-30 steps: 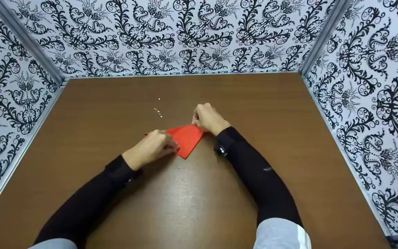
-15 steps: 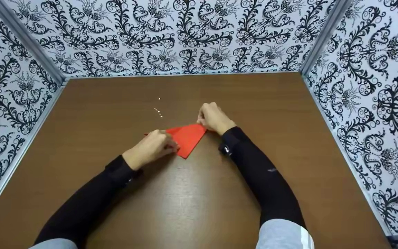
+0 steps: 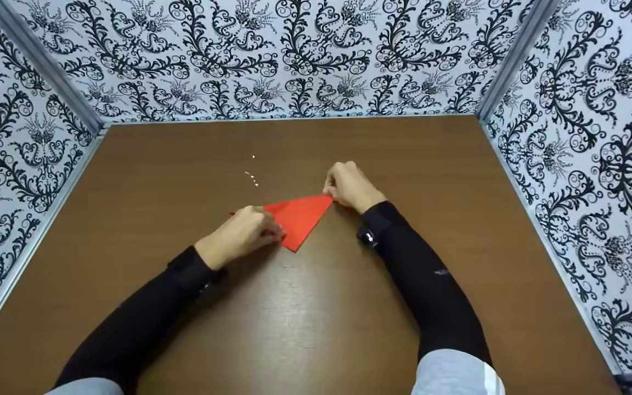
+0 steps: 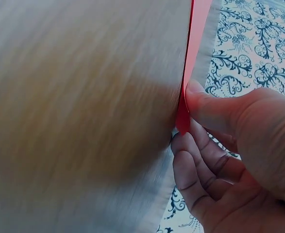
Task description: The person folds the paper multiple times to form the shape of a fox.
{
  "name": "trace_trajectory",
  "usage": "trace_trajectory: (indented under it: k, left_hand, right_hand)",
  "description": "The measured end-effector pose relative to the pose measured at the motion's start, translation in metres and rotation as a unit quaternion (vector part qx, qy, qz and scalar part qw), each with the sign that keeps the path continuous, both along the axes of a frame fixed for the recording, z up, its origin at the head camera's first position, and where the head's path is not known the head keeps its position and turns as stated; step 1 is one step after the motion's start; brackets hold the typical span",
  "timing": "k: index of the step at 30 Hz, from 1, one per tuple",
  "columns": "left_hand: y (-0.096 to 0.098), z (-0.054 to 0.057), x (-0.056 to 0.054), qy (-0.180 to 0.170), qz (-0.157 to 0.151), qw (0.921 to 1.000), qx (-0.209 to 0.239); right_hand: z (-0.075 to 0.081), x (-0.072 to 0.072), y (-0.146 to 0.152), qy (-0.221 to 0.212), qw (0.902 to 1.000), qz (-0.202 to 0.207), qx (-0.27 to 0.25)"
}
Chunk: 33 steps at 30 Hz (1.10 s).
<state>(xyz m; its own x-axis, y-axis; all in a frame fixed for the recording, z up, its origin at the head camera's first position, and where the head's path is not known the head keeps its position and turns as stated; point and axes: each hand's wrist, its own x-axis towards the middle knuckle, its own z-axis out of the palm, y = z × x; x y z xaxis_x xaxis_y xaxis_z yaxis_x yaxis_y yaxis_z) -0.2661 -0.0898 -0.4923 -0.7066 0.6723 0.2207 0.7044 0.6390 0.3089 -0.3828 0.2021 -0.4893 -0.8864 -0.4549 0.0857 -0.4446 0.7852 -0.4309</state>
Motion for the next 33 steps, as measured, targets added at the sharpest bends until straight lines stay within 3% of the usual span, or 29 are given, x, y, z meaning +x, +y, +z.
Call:
trace_trajectory:
  k: [15,23,33]
  left_hand:
    - [0.000,-0.001,-0.001,-0.028,0.003,0.9995,0.014]
    - [-0.001,-0.001,-0.001,-0.008,-0.002,0.9999,0.009]
    - [0.000,-0.001,-0.001,-0.012,-0.002,0.9999,0.010]
  right_hand:
    - [-0.001,-0.002,0.023,-0.002,0.9997,-0.025,0.005]
    - [-0.003,-0.004,0.036,0.014,0.9994,-0.029,0.011]
    - [0.002,0.001,0.040,0.029,0.9987,-0.040,-0.014]
